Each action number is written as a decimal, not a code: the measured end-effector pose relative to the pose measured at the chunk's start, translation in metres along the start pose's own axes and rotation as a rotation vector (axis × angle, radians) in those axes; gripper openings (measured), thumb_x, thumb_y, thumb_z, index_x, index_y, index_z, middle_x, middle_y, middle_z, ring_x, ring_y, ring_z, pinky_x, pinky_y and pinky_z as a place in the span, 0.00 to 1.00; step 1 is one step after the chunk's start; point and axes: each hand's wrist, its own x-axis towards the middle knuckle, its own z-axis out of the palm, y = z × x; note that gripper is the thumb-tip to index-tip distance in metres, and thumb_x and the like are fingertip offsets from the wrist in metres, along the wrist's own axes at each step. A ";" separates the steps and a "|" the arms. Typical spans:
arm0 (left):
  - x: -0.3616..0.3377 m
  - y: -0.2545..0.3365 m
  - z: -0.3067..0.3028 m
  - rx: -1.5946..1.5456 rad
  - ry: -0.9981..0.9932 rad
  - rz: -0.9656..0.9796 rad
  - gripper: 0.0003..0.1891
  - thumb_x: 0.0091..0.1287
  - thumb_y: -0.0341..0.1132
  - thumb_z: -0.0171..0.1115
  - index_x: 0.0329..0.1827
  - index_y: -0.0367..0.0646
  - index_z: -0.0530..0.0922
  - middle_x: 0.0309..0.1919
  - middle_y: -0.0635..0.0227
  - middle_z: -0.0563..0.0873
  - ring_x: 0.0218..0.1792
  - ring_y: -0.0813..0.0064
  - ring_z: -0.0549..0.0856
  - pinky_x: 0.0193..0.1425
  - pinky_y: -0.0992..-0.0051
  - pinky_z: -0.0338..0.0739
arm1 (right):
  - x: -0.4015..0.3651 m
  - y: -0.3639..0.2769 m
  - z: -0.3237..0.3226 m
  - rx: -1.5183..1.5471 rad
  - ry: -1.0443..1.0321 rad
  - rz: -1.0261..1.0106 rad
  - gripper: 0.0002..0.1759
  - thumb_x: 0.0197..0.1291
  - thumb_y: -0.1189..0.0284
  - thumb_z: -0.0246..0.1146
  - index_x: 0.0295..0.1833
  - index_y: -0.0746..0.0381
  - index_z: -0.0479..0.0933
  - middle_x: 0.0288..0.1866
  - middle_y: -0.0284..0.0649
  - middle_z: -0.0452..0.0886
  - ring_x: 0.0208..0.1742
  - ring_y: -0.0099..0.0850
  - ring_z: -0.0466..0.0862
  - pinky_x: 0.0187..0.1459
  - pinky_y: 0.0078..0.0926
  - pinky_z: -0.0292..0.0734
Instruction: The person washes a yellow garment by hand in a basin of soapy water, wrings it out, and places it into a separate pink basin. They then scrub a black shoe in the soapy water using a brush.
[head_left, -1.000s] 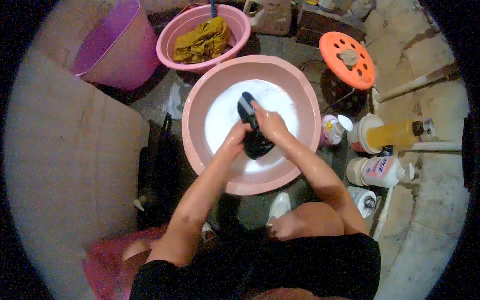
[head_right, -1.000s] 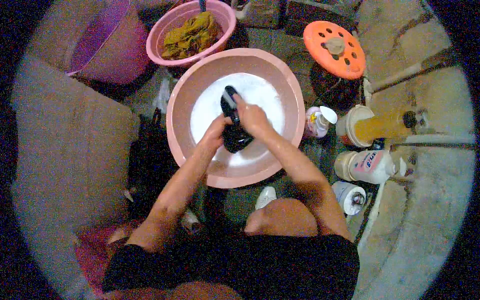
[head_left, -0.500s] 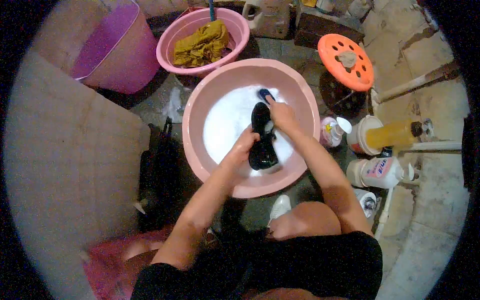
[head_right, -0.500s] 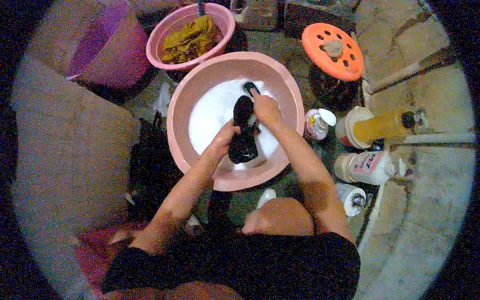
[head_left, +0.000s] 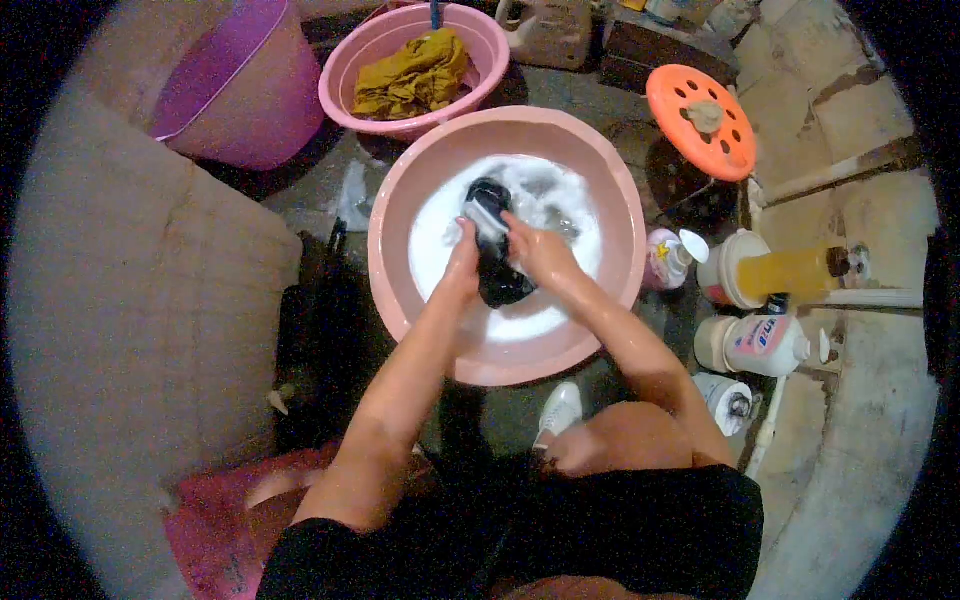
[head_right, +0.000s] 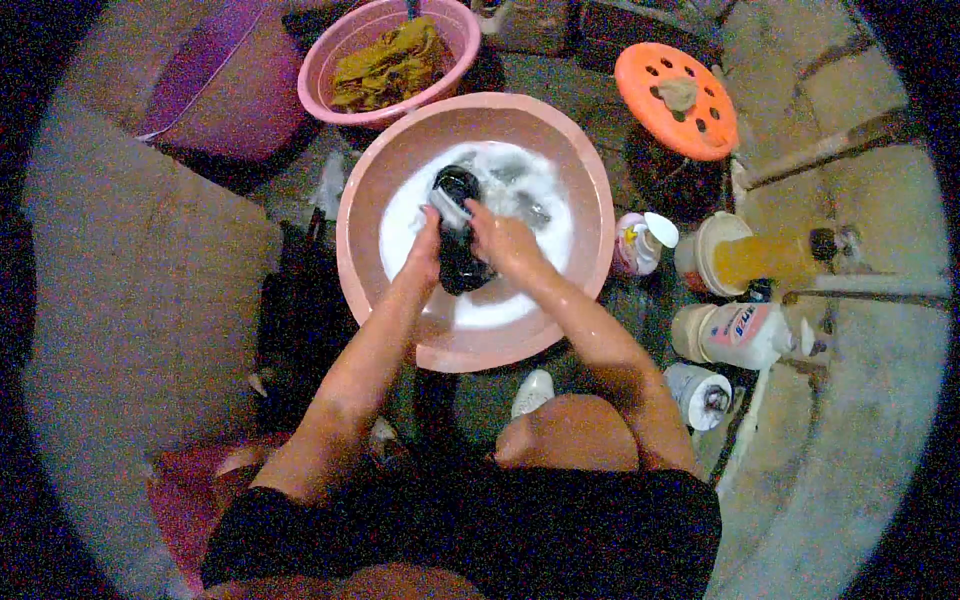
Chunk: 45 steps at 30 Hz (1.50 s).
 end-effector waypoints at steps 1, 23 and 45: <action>0.005 -0.002 -0.006 -0.150 -0.347 -0.083 0.36 0.66 0.65 0.35 0.58 0.41 0.69 0.44 0.62 0.80 0.44 0.67 0.81 0.51 0.67 0.77 | 0.012 -0.005 -0.009 -0.003 0.007 -0.005 0.22 0.65 0.67 0.49 0.65 0.59 0.65 0.37 0.53 0.82 0.38 0.53 0.81 0.41 0.49 0.76; -0.016 0.011 0.013 0.072 -0.206 0.059 0.29 0.71 0.57 0.40 0.60 0.41 0.70 0.48 0.56 0.82 0.46 0.60 0.82 0.52 0.61 0.77 | -0.019 -0.014 -0.053 0.180 0.388 0.085 0.21 0.65 0.67 0.53 0.64 0.51 0.70 0.36 0.53 0.82 0.39 0.31 0.84 0.41 0.30 0.75; -0.038 0.023 0.019 0.103 -0.041 0.016 0.28 0.73 0.56 0.36 0.58 0.42 0.69 0.44 0.56 0.80 0.40 0.64 0.82 0.44 0.65 0.80 | -0.036 -0.033 -0.022 0.066 -0.170 0.123 0.22 0.65 0.66 0.47 0.62 0.60 0.70 0.41 0.62 0.78 0.46 0.48 0.82 0.48 0.38 0.75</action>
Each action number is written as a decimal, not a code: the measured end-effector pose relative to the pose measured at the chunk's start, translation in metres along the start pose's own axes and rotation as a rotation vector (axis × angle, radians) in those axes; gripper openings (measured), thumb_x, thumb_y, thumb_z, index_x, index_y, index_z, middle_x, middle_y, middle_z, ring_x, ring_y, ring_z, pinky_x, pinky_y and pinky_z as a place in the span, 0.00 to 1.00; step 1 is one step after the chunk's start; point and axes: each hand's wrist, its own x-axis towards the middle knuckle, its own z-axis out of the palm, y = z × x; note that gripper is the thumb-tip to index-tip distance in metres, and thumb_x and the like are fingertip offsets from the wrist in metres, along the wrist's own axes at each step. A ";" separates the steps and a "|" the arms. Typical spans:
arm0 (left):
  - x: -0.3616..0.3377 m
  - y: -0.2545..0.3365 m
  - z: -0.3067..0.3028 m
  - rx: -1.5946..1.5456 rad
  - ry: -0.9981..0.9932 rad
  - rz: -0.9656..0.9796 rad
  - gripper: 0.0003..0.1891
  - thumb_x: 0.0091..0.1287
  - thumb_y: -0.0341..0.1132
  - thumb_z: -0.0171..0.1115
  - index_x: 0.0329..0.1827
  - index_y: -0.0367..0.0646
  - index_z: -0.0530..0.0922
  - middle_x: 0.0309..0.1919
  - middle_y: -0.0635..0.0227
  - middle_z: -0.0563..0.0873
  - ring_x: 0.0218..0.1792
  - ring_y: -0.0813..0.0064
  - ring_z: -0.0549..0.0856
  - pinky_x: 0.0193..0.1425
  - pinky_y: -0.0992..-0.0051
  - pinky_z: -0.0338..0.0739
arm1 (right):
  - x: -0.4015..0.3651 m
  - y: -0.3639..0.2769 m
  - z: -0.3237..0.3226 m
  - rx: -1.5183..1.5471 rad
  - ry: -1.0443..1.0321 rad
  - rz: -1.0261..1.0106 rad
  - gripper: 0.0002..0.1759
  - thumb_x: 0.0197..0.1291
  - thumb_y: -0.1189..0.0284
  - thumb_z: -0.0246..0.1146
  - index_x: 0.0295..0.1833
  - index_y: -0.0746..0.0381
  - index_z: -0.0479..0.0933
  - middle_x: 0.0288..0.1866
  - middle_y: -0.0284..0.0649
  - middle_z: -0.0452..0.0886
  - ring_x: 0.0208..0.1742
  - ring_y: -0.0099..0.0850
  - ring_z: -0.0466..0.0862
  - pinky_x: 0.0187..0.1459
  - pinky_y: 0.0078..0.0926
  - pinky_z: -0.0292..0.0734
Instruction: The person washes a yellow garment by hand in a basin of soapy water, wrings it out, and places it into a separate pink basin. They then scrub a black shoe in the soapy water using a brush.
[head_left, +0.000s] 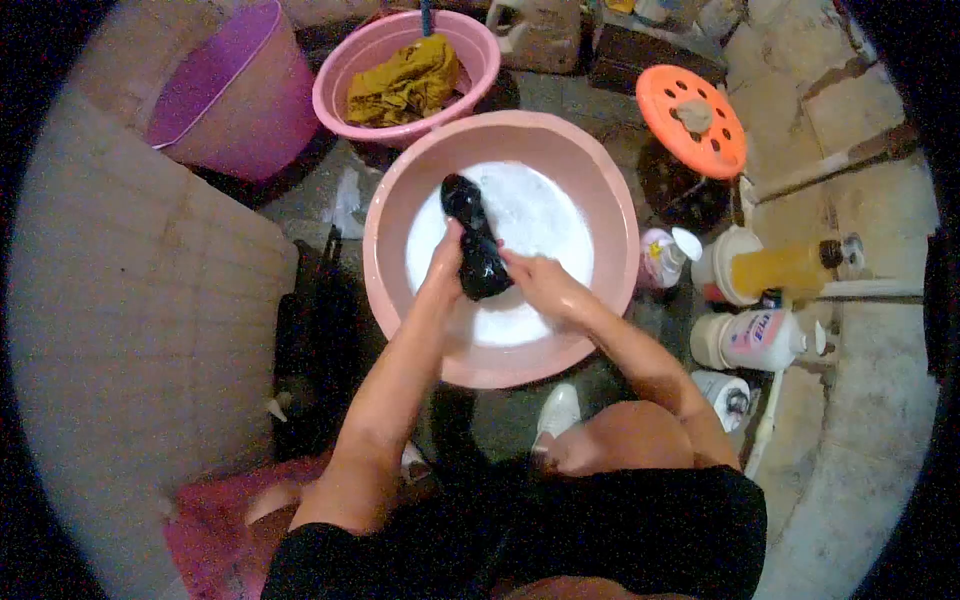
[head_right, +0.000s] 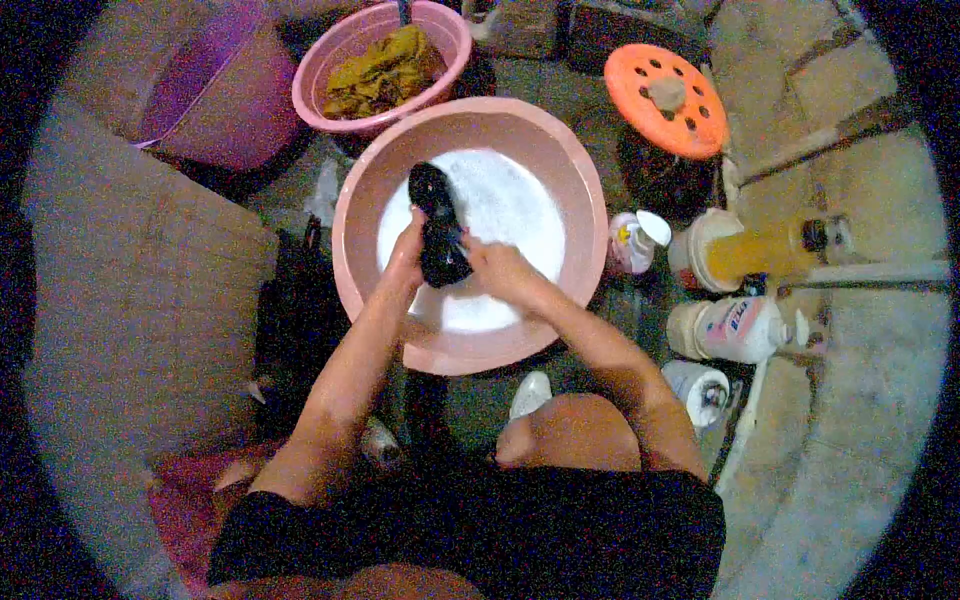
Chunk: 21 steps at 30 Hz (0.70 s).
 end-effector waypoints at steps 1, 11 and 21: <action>0.018 -0.014 -0.008 0.098 0.074 0.026 0.27 0.73 0.54 0.36 0.61 0.41 0.67 0.47 0.58 0.79 0.44 0.65 0.81 0.50 0.66 0.78 | 0.013 0.005 0.004 -0.034 0.124 -0.026 0.20 0.65 0.66 0.47 0.58 0.63 0.73 0.39 0.62 0.79 0.43 0.51 0.82 0.46 0.41 0.75; 0.030 -0.013 -0.026 0.111 -0.017 0.017 0.25 0.73 0.54 0.38 0.55 0.42 0.72 0.41 0.59 0.82 0.39 0.68 0.83 0.45 0.66 0.80 | 0.001 0.020 0.022 0.237 0.025 0.025 0.23 0.67 0.65 0.46 0.65 0.60 0.65 0.41 0.62 0.79 0.45 0.48 0.82 0.48 0.37 0.73; 0.026 -0.013 -0.015 0.094 0.103 -0.014 0.25 0.72 0.55 0.39 0.51 0.41 0.73 0.36 0.61 0.82 0.35 0.67 0.83 0.43 0.65 0.80 | 0.006 0.032 0.032 0.146 0.142 -0.088 0.19 0.68 0.64 0.42 0.58 0.53 0.73 0.41 0.58 0.80 0.45 0.54 0.81 0.46 0.51 0.73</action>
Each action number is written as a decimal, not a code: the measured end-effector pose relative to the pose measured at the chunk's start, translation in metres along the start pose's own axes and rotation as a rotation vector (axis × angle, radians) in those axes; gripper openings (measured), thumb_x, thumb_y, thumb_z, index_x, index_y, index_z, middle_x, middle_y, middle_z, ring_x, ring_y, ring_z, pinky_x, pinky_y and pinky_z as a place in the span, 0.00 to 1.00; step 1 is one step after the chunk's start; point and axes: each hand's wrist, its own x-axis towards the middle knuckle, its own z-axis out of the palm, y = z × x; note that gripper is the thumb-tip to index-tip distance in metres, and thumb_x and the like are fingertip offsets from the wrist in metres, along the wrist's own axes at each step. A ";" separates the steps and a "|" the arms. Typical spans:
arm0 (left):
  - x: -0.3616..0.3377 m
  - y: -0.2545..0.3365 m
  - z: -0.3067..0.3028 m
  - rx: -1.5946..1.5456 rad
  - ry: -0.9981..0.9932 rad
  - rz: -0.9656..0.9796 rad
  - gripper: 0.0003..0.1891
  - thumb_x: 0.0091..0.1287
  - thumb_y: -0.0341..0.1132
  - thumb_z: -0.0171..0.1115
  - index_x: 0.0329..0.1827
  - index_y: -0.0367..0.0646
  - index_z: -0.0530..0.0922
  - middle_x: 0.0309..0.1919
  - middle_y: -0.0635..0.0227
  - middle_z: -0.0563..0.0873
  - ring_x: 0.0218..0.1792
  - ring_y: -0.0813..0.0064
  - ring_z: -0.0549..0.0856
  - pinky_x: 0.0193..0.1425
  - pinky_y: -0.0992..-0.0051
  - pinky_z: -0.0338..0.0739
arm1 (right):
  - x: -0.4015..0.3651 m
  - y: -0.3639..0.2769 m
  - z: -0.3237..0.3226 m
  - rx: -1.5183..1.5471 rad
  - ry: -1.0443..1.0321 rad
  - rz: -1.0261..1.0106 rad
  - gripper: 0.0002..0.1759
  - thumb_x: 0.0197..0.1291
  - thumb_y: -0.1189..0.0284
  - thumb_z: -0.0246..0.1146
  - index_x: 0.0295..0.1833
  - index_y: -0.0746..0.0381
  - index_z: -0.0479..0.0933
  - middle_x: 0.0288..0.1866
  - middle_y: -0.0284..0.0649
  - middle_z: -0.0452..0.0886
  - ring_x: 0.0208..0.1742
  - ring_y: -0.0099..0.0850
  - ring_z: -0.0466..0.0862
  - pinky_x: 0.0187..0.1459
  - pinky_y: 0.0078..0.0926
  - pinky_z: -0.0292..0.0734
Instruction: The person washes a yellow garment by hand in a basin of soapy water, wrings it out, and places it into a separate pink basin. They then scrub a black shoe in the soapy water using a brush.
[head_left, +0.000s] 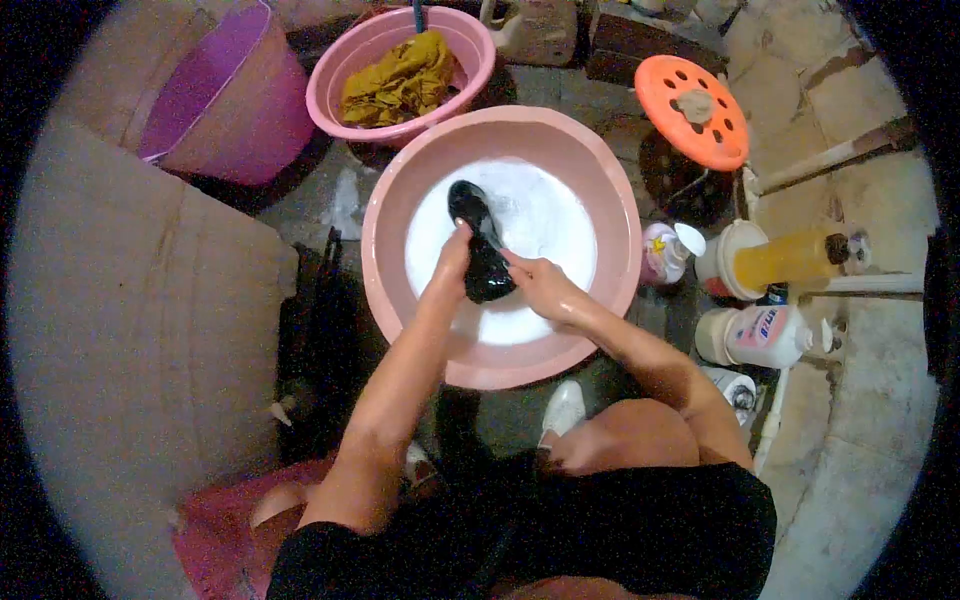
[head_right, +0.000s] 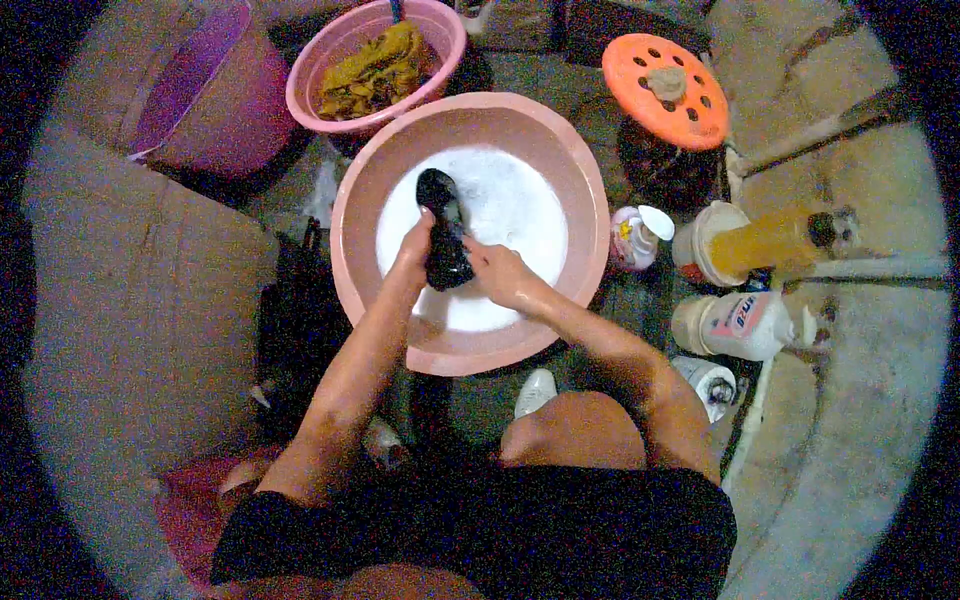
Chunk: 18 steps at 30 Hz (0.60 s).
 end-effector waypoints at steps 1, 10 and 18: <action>0.006 -0.004 0.000 0.088 -0.015 0.023 0.26 0.72 0.55 0.39 0.51 0.41 0.72 0.36 0.62 0.82 0.34 0.68 0.83 0.43 0.66 0.80 | 0.007 0.002 -0.002 -0.040 -0.034 0.054 0.19 0.68 0.64 0.42 0.56 0.55 0.73 0.41 0.58 0.80 0.44 0.55 0.81 0.46 0.51 0.73; 0.005 0.004 0.006 0.135 0.033 0.187 0.23 0.72 0.52 0.43 0.54 0.42 0.72 0.40 0.63 0.82 0.37 0.70 0.82 0.45 0.68 0.79 | 0.019 -0.010 -0.015 0.072 0.109 0.066 0.20 0.67 0.64 0.46 0.61 0.56 0.72 0.40 0.58 0.80 0.45 0.51 0.82 0.46 0.43 0.75; 0.015 0.039 -0.013 0.579 -0.231 0.290 0.20 0.74 0.46 0.42 0.58 0.39 0.68 0.38 0.65 0.81 0.33 0.75 0.81 0.36 0.74 0.79 | 0.029 -0.027 -0.073 -0.031 -0.783 0.087 0.21 0.67 0.64 0.50 0.66 0.48 0.68 0.29 0.37 0.80 0.26 0.28 0.76 0.34 0.30 0.75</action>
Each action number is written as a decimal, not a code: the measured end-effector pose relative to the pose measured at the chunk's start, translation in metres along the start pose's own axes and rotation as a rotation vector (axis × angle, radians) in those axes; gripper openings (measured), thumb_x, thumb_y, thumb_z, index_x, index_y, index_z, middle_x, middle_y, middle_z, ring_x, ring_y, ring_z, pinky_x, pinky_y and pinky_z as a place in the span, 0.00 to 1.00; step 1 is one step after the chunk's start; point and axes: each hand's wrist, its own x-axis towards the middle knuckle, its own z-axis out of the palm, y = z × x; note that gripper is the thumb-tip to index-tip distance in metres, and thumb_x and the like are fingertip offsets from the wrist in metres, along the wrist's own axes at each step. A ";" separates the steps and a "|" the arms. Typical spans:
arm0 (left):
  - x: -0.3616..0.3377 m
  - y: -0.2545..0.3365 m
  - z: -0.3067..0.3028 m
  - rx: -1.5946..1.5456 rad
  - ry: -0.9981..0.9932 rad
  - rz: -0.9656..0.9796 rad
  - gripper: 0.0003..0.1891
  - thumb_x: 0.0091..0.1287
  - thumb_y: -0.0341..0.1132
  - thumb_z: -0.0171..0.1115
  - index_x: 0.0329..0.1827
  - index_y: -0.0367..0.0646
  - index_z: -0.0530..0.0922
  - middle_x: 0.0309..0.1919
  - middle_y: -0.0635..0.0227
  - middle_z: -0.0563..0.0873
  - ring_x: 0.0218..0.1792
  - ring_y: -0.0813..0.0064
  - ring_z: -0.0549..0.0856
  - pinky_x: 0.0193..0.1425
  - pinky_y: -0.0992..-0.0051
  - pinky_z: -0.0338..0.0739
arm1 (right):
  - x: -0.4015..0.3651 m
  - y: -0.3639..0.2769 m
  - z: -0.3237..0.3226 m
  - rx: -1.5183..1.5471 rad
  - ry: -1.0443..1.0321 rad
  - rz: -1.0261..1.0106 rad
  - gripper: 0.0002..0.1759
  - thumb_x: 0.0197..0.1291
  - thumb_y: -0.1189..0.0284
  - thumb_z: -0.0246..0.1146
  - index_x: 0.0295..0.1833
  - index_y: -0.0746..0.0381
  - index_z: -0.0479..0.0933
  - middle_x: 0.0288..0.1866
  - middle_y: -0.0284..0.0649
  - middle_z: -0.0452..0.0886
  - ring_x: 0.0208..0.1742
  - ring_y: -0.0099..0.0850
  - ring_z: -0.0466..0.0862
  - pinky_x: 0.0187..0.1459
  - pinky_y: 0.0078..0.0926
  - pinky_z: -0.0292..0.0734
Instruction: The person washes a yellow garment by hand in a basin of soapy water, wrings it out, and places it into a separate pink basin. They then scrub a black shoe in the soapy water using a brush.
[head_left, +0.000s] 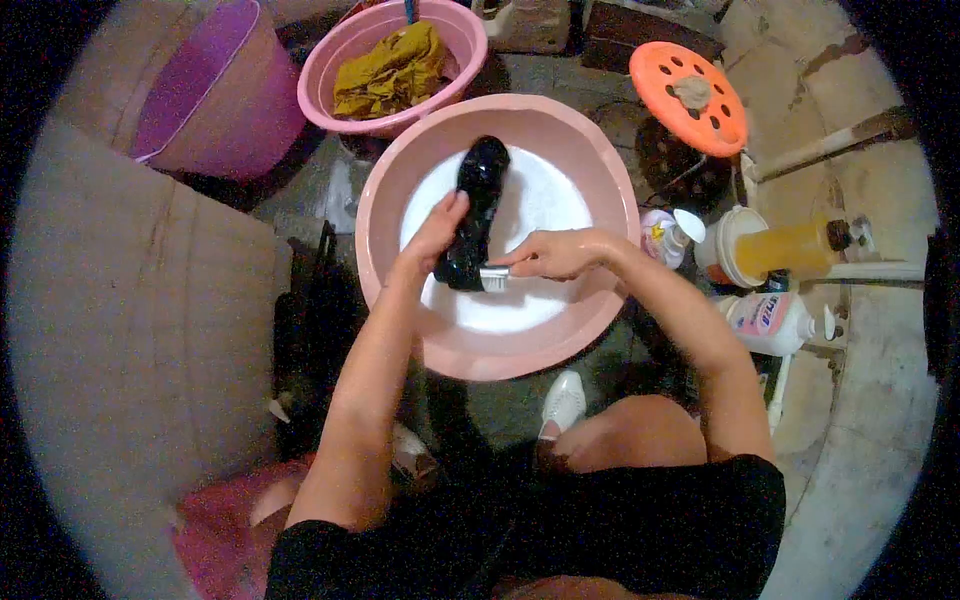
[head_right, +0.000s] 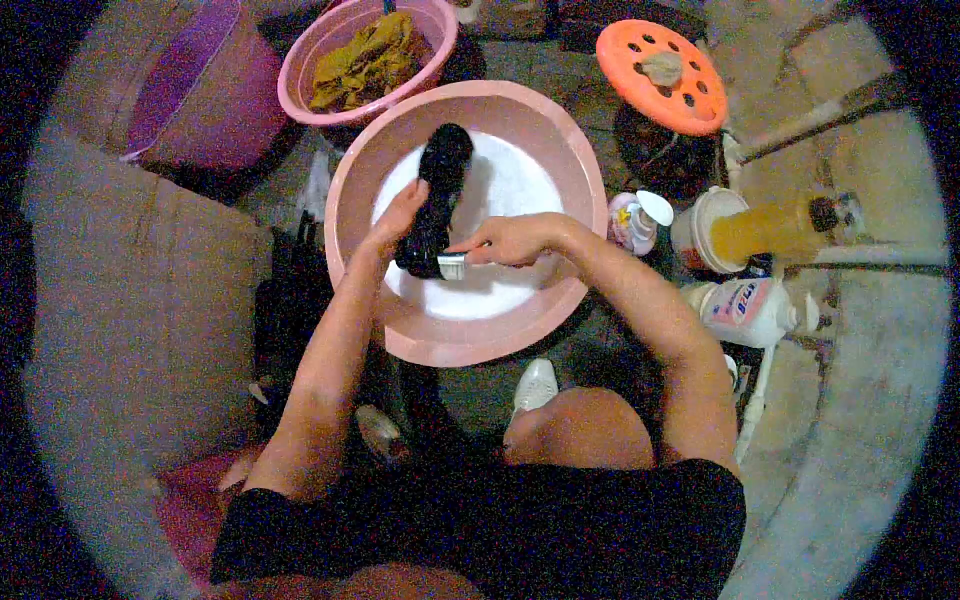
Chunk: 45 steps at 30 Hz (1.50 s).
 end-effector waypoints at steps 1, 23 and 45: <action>-0.009 0.013 0.008 0.006 -0.062 -0.033 0.20 0.74 0.45 0.43 0.58 0.39 0.68 0.39 0.65 0.81 0.34 0.75 0.80 0.38 0.75 0.79 | 0.011 0.012 0.002 -0.138 0.055 -0.280 0.21 0.67 0.64 0.50 0.66 0.46 0.68 0.30 0.38 0.82 0.26 0.29 0.78 0.33 0.31 0.75; 0.003 -0.023 -0.001 -0.665 0.202 -0.320 0.27 0.66 0.56 0.53 0.52 0.39 0.75 0.38 0.64 0.83 0.37 0.67 0.82 0.47 0.65 0.78 | 0.027 0.052 0.008 -0.055 1.092 0.138 0.21 0.66 0.66 0.47 0.62 0.63 0.69 0.40 0.48 0.82 0.43 0.38 0.82 0.40 0.40 0.75; -0.012 -0.024 0.066 -0.893 0.293 -0.257 0.35 0.65 0.67 0.40 0.56 0.43 0.70 0.45 0.57 0.81 0.46 0.58 0.81 0.51 0.56 0.77 | -0.029 -0.035 0.053 -0.569 0.752 0.006 0.26 0.60 0.73 0.51 0.66 0.51 0.65 0.28 0.53 0.77 0.30 0.49 0.81 0.32 0.45 0.77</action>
